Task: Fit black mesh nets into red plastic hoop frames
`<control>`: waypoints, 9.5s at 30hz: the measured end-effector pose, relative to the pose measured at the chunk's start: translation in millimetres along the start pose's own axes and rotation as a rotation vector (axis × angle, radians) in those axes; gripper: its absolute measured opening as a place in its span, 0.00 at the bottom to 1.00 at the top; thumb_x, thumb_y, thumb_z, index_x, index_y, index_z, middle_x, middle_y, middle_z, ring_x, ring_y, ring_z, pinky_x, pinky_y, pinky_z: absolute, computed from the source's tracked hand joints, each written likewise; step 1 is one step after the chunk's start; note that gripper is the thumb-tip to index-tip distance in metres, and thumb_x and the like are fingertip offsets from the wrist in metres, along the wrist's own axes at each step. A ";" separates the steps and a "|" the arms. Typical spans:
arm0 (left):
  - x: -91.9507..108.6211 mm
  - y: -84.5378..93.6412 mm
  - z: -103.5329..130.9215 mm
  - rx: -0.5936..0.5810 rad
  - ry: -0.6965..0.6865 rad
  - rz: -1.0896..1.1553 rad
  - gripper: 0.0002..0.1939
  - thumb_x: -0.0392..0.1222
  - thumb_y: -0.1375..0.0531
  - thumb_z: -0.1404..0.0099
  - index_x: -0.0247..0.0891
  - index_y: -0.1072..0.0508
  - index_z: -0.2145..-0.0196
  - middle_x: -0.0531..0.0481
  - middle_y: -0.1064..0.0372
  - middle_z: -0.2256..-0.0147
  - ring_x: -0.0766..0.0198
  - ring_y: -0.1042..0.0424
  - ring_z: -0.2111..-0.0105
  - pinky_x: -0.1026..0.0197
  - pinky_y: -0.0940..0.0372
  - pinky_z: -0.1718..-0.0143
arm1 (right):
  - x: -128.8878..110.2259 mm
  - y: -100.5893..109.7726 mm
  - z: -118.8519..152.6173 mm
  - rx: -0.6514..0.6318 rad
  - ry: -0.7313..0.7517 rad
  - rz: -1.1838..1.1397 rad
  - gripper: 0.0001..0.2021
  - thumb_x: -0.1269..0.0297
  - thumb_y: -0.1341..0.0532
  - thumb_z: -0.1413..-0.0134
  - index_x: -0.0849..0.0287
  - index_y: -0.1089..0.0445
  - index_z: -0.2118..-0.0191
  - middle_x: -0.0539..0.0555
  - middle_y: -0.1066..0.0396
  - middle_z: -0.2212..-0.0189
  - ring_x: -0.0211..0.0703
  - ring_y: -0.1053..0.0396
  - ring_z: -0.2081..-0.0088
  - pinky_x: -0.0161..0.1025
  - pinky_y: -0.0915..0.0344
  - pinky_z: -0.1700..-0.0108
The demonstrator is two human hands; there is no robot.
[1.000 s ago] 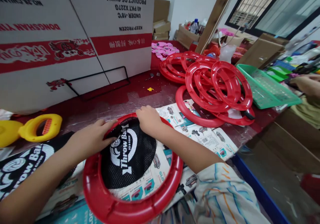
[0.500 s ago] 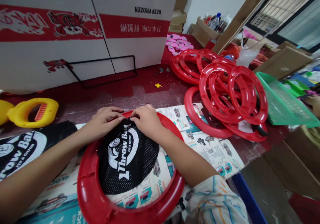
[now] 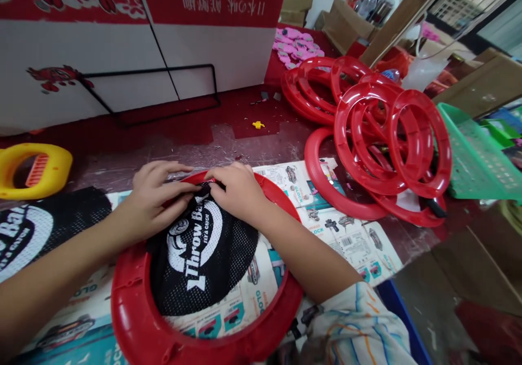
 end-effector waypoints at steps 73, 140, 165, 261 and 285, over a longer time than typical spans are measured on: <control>1.4 -14.3 3.5 -0.076 -0.015 -0.177 0.15 0.39 0.46 0.33 0.38 0.25 0.53 0.35 0.40 0.44 0.38 0.40 0.45 0.34 0.39 0.48 | -9.7 -3.5 4.1 -0.077 0.014 0.384 0.12 0.68 0.44 0.38 0.59 0.22 0.61 0.59 0.28 0.63 0.50 0.41 0.58 0.45 0.51 0.57; 4.1 -32.4 3.1 -0.243 -0.013 -0.228 0.25 0.40 0.49 0.34 0.44 0.34 0.39 0.33 0.45 0.39 0.34 0.40 0.43 0.34 0.39 0.48 | 24.5 10.1 6.6 -0.080 -0.325 0.292 0.13 0.64 0.45 0.37 0.59 0.22 0.60 0.54 0.21 0.63 0.44 0.27 0.61 0.37 0.40 0.62; 8.7 -15.0 12.7 -0.289 0.030 -0.295 0.21 0.40 0.46 0.38 0.44 0.28 0.48 0.36 0.37 0.42 0.38 0.39 0.44 0.30 0.43 0.46 | 11.5 14.8 31.3 -0.090 -0.310 0.229 0.10 0.59 0.37 0.43 0.59 0.22 0.64 0.57 0.22 0.65 0.47 0.27 0.61 0.38 0.39 0.63; 38.7 -38.1 -39.3 -0.214 -0.384 -0.007 0.18 0.42 0.51 0.28 0.51 0.24 0.50 0.40 0.36 0.46 0.46 0.37 0.47 0.40 0.40 0.51 | 30.4 27.8 44.9 -0.064 -0.259 0.183 0.12 0.75 0.45 0.43 0.63 0.24 0.61 0.56 0.28 0.65 0.44 0.31 0.60 0.38 0.37 0.55; 36.1 -46.5 -35.8 -0.240 -0.370 -0.015 0.20 0.38 0.52 0.30 0.43 0.24 0.50 0.35 0.36 0.46 0.42 0.36 0.48 0.38 0.38 0.51 | 17.1 18.5 60.1 -0.169 -0.438 0.238 0.11 0.69 0.43 0.38 0.61 0.31 0.51 0.60 0.23 0.59 0.52 0.26 0.59 0.44 0.35 0.60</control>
Point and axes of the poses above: each hand's wrist, its own z-axis away from the middle knuckle, its own y-axis out of the back of the hand, x = y × z, the point moved 10 cm from there along -z, towards the middle knuckle
